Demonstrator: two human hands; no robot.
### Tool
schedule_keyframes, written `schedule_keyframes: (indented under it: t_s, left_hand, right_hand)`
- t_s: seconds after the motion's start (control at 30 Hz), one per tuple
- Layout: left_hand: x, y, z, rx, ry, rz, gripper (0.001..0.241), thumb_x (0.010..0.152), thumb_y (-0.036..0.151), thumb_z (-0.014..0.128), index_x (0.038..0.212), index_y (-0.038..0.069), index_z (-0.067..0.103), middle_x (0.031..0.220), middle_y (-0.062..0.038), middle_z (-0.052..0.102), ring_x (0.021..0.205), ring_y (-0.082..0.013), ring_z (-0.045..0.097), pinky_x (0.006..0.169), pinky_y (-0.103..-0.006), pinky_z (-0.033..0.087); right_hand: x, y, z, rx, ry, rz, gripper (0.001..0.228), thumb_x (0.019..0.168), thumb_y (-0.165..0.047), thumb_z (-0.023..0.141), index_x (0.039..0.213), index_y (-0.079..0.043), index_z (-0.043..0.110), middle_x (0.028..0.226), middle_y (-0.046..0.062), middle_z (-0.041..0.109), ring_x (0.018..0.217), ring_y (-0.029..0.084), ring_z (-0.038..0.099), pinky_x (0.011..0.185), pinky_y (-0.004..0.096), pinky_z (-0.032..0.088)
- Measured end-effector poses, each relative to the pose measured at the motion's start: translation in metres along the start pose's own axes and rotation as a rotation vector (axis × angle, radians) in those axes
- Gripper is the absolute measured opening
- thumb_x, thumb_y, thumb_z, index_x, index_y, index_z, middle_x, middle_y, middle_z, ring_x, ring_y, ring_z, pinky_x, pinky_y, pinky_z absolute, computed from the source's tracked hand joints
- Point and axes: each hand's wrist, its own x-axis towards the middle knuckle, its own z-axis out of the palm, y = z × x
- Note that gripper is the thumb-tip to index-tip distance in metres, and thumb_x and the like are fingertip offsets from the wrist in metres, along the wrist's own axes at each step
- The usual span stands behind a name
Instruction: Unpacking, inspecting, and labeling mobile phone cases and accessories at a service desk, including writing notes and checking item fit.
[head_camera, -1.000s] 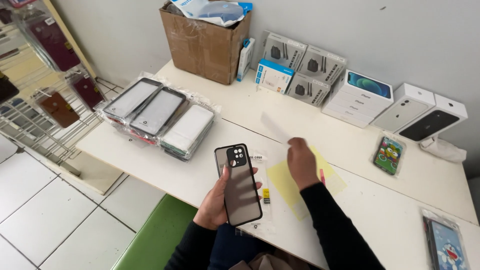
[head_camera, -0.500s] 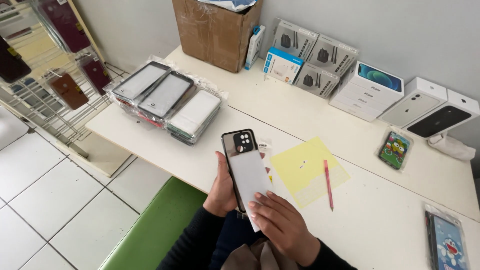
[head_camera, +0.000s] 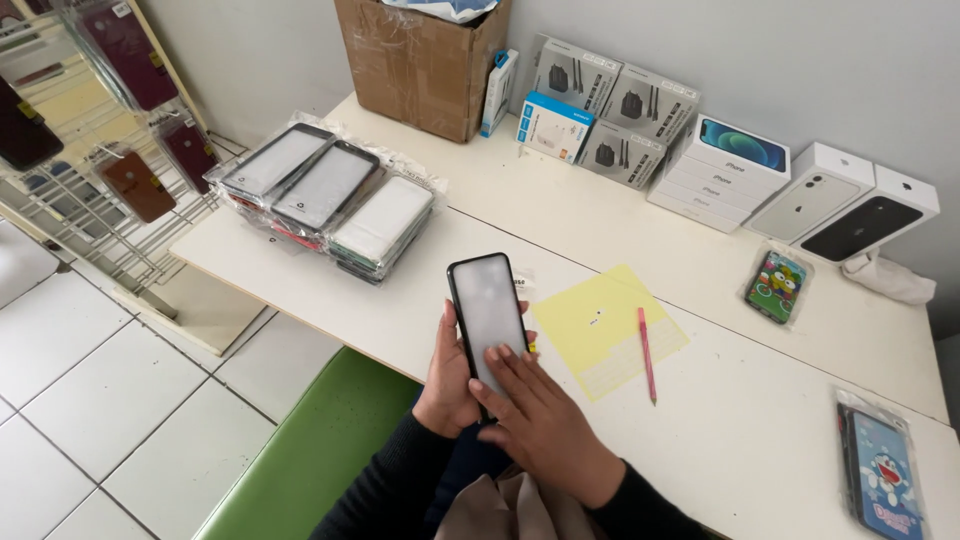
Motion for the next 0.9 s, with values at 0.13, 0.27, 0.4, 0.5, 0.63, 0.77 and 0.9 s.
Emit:
schedule_keyframes:
  t_s: [0.13, 0.27, 0.4, 0.5, 0.63, 0.77, 0.9]
  left_hand:
    - [0.013, -0.012, -0.003, 0.126, 0.215, 0.124, 0.06, 0.103, 0.047, 0.031, 0.143, 0.011, 0.057, 0.144, -0.002, 0.064, 0.105, -0.0216, 0.063, 0.087, -0.0364, 0.052]
    - [0.012, -0.014, -0.004, 0.507, 0.077, 0.309, 0.077, 0.093, 0.013, 0.066, 0.16, 0.019, 0.027, 0.128, -0.009, 0.052, 0.107, -0.0191, 0.059, 0.091, -0.0371, 0.057]
    - [0.007, -0.013, 0.004, 0.971, 0.077, 0.289, 0.073, 0.096, 0.021, 0.065, 0.16, 0.015, 0.031, 0.116, -0.008, 0.057, 0.083, -0.0137, 0.063, 0.073, -0.0292, 0.058]
    - [0.006, 0.003, -0.006, 1.77, 0.114, 0.464, 0.063, 0.105, 0.046, 0.039, 0.157, 0.01, 0.036, 0.152, -0.025, 0.046, 0.136, -0.0412, 0.049, 0.109, -0.0576, 0.043]
    - [0.023, 0.001, -0.064, 2.127, 0.361, 0.366, 0.076, 0.097, 0.051, 0.063, 0.159, 0.016, 0.033, 0.158, -0.028, 0.03, 0.133, -0.0541, 0.042, 0.095, -0.0617, 0.051]
    - [0.023, 0.003, -0.058, 1.965, 0.347, 0.172, 0.08, 0.086, 0.013, 0.079, 0.155, 0.019, 0.039, 0.154, -0.024, 0.032, 0.104, -0.0382, 0.06, 0.096, -0.0529, 0.055]
    - [0.012, 0.016, -0.034, 1.659, 0.245, 0.059, 0.052, 0.093, 0.008, 0.058, 0.141, 0.029, 0.06, 0.12, -0.01, 0.072, 0.065, -0.0153, 0.056, 0.067, -0.033, 0.05]
  right_hand:
    - [-0.029, -0.002, 0.016, 0.226, 0.12, 0.131, 0.045, 0.111, -0.016, 0.037, 0.15, 0.004, 0.043, 0.16, 0.028, 0.038, 0.149, 0.043, 0.044, 0.127, 0.051, 0.037]
    - [-0.028, -0.009, -0.004, 0.735, 0.473, 1.06, 0.057, 0.089, -0.007, 0.064, 0.145, -0.001, 0.052, 0.143, 0.019, 0.063, 0.132, 0.027, 0.06, 0.107, 0.036, 0.053]
    - [-0.038, 0.008, -0.005, 1.305, 0.733, 1.39, 0.066, 0.078, 0.01, 0.071, 0.141, 0.004, 0.053, 0.136, 0.022, 0.068, 0.12, 0.026, 0.064, 0.101, 0.039, 0.052]
    - [-0.063, 0.02, -0.003, 1.341, 0.804, 1.464, 0.065, 0.08, 0.013, 0.066, 0.142, 0.003, 0.05, 0.138, 0.022, 0.065, 0.122, 0.028, 0.061, 0.105, 0.041, 0.049]
    - [-0.086, 0.03, -0.018, 1.265, 0.902, 1.482, 0.066, 0.08, 0.014, 0.064, 0.143, 0.005, 0.047, 0.135, 0.024, 0.063, 0.12, 0.032, 0.061, 0.102, 0.048, 0.052]
    - [-0.109, 0.039, -0.024, 1.129, 0.981, 1.531, 0.063, 0.084, 0.01, 0.063, 0.144, 0.0, 0.047, 0.133, 0.02, 0.064, 0.118, 0.03, 0.062, 0.096, 0.046, 0.053]
    - [-0.111, 0.03, -0.041, 1.076, 0.962, 1.61, 0.063, 0.086, 0.011, 0.06, 0.147, 0.0, 0.046, 0.136, 0.02, 0.063, 0.122, 0.029, 0.059, 0.103, 0.042, 0.049]
